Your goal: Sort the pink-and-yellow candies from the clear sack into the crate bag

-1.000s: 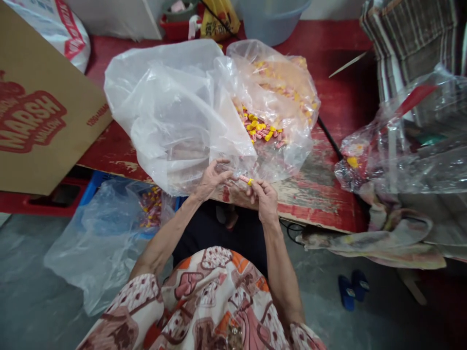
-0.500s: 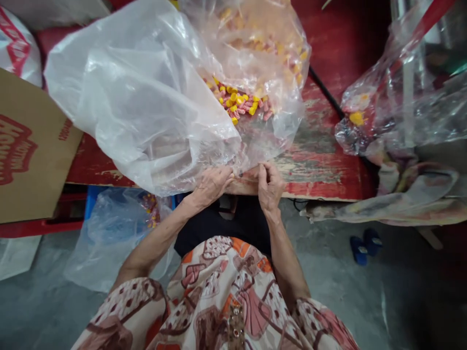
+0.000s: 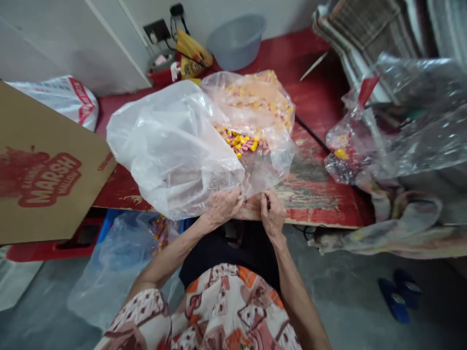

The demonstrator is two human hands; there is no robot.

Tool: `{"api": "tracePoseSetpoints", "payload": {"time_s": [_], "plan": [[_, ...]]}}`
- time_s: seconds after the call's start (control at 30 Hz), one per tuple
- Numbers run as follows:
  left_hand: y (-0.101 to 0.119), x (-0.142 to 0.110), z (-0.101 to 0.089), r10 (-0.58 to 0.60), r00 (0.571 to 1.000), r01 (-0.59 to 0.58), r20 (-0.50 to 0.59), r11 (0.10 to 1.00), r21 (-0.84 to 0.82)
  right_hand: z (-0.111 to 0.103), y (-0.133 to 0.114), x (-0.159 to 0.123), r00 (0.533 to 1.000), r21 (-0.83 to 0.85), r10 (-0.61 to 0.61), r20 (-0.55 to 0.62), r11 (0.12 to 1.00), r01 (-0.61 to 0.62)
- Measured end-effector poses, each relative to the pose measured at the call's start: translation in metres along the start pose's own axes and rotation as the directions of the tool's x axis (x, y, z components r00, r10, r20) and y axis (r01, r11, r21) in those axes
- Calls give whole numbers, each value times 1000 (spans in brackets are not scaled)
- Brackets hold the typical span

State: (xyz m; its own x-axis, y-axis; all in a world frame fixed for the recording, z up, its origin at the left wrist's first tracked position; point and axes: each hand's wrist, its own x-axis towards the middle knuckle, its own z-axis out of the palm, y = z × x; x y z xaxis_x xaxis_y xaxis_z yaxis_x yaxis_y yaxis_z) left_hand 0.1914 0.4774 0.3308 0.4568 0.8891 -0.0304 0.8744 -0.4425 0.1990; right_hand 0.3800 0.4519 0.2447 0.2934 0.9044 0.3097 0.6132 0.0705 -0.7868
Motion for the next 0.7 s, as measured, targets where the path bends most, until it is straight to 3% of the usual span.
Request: {"api": "tracePoseSetpoints", "payload": {"time_s": [0.13,0.23,0.33,0.47,0.6,0.7], "plan": [[6,5,5,57,997,-58,-60,998,-26,-2,-5,21,999,72,9,50,997,-13],[6,6,9,73,977,-83,-201,996,-43,8,-13,57,995,98,-65,79,994,57],[7,4,17,13,951,-33,-309,998,-58,30,-27,101,977,76,-165,134,985,156],[9,-1,23,-13,961,-16,-275,995,-101,68,-47,152,934,-80,-206,291,968,238],[8,-6,23,-58,934,-12,-353,981,-192,98,-60,179,922,-219,-155,356,945,244],[5,-9,30,-104,923,19,-371,974,-227,106,-61,189,908,-244,-122,400,941,234]]}}
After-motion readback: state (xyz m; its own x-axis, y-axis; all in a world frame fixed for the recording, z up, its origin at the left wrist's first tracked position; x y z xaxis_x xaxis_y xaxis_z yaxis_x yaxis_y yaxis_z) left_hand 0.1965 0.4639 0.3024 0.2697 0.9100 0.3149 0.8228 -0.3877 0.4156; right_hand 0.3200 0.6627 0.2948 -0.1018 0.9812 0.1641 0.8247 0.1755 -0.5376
